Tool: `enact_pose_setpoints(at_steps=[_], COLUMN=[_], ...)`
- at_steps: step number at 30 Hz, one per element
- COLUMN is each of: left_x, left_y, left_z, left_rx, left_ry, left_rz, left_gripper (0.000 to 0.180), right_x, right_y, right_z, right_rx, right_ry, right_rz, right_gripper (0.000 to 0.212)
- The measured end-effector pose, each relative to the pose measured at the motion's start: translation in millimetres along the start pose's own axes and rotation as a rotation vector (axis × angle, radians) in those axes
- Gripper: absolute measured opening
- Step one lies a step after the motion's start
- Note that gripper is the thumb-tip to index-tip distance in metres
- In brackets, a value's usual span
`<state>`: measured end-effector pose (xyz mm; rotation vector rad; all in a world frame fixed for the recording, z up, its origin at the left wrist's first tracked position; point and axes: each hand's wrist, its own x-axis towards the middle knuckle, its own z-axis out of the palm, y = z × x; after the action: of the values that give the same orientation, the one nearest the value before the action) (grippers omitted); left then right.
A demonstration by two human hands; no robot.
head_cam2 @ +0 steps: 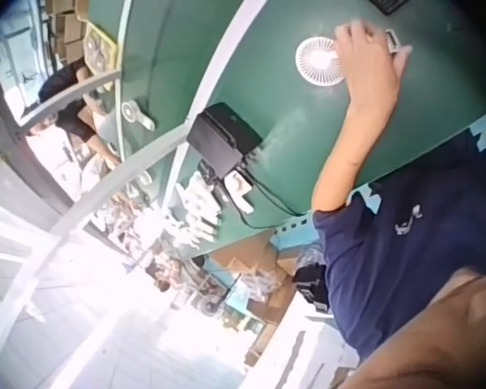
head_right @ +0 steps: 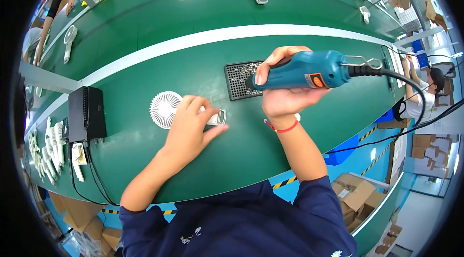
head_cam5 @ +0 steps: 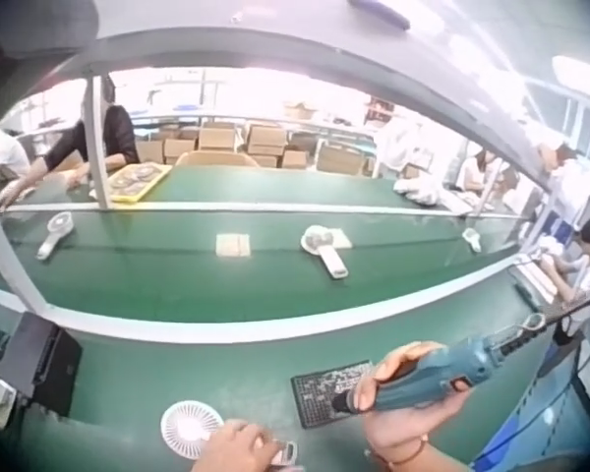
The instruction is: Assembling small handheld portable fans by using an electric screwdriver to attach parts.
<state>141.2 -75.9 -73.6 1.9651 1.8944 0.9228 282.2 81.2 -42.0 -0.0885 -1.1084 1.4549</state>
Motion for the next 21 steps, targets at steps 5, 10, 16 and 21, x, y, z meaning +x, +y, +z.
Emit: enact_pose_setpoints(at_steps=[5, 10, 16, 21], left_x=[0, 5, 6, 14], left_y=[-5, -10, -8, 3], left_z=[-18, -9, -10, -20], left_rx=[0.271, 0.196, 0.119, -0.341], left_ry=[-0.089, -0.105, -0.119, 0.137], left_rz=[0.141, 0.14, 0.058, -0.07], left_gripper=[0.024, 0.025, 0.03, 0.035], right_x=[6, 9, 7, 10], right_y=[16, 27, 12, -34], right_z=[-6, -6, 2, 26], right_rx=[-0.037, -0.037, -0.009, 0.094], right_ry=[0.03, 0.045, 0.044, -0.108], right_rz=[-0.071, -0.054, -0.054, -0.117], right_gripper=[0.075, 0.076, 0.073, 0.059])
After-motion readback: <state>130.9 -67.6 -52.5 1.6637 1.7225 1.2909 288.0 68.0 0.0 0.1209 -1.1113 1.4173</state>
